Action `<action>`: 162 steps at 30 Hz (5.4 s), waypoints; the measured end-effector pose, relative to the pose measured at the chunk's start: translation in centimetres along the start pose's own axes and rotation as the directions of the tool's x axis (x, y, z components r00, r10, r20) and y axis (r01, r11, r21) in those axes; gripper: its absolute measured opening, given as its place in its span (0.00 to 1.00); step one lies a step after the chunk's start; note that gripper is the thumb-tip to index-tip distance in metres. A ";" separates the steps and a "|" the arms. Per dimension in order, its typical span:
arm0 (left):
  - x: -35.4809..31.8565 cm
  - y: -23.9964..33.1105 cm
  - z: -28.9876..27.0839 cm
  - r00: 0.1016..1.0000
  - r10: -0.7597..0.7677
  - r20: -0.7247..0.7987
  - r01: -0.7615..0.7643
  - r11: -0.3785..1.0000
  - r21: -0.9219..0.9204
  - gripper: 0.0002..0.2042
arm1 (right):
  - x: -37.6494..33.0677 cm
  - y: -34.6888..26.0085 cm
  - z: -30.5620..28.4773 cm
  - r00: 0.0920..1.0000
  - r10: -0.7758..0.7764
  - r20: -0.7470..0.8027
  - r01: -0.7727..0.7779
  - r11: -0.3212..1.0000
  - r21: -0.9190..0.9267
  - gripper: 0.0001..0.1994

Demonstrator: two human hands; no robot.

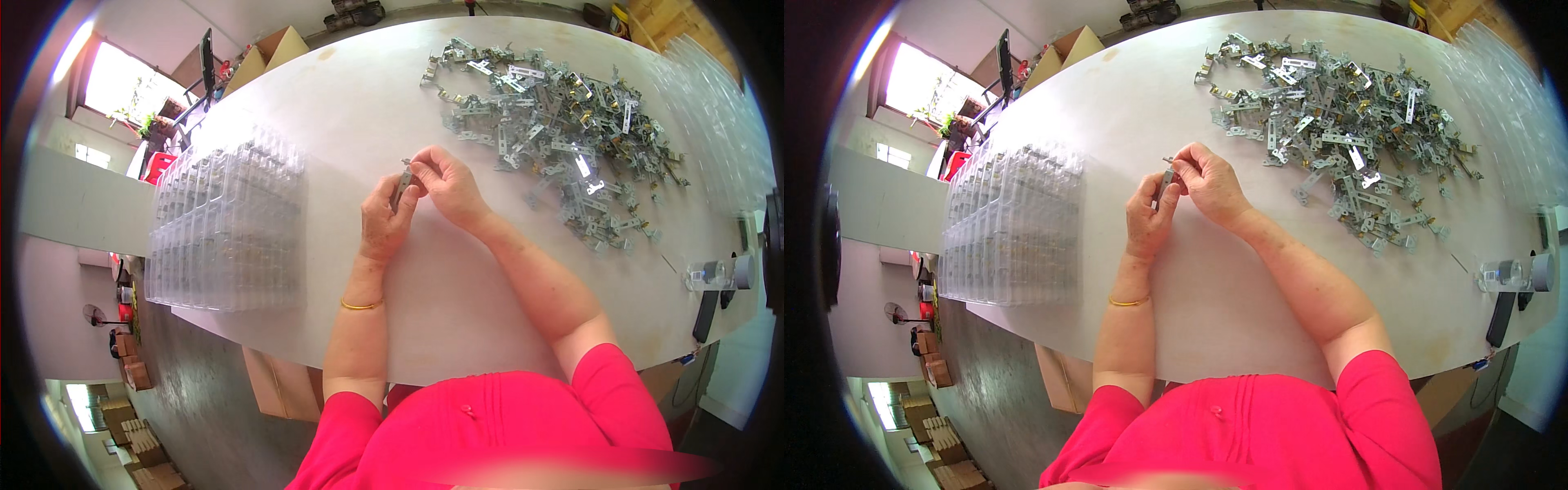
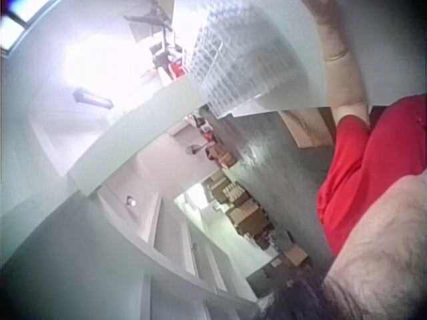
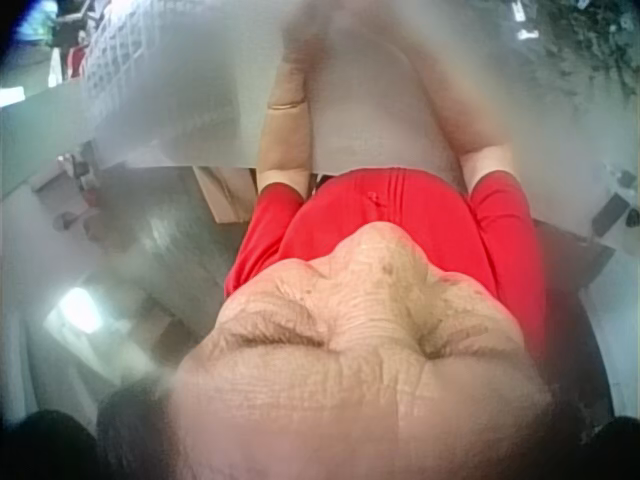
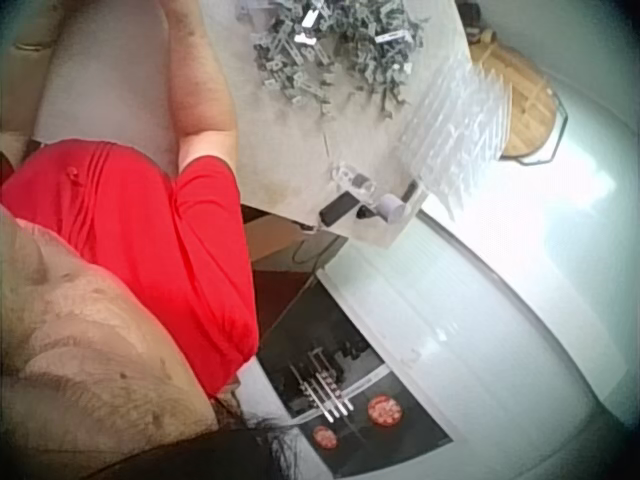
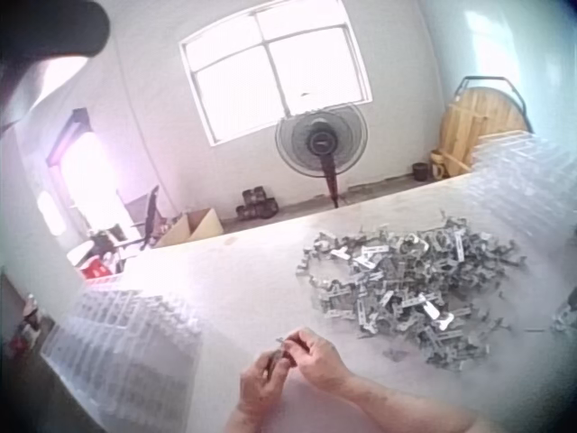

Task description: Placing small metal brackets into plastic packaging trays.

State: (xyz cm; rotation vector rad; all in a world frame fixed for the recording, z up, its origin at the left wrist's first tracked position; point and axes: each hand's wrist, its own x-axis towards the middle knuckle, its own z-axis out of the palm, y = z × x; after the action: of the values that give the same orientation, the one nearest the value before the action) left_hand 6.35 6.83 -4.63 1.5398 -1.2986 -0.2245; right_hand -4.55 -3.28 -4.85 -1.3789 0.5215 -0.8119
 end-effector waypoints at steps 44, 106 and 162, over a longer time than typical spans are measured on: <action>0.7 -1.5 -1.4 0.954 -0.243 0.175 0.296 0.688 -0.663 0.25 | -1.2 -1.7 0.6 0.965 -0.262 -0.021 0.203 0.791 -0.577 0.03; 0.3 0.8 0.4 0.982 -0.177 -0.061 0.181 0.981 0.066 0.08 | 0.7 1.6 -0.2 0.985 -0.059 -0.164 0.076 0.992 0.101 0.07; 13.4 3.2 -24.4 0.906 -0.286 -0.313 0.417 0.473 0.776 0.14 | 0.6 2.7 -0.6 0.978 -0.047 -0.205 0.039 0.998 -0.043 0.08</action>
State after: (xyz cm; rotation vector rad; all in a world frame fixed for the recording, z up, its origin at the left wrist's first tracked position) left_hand 26.62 10.71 14.31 2.6126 -0.9663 0.3178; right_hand -4.12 -4.18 -7.47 -1.3524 0.6722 -0.9914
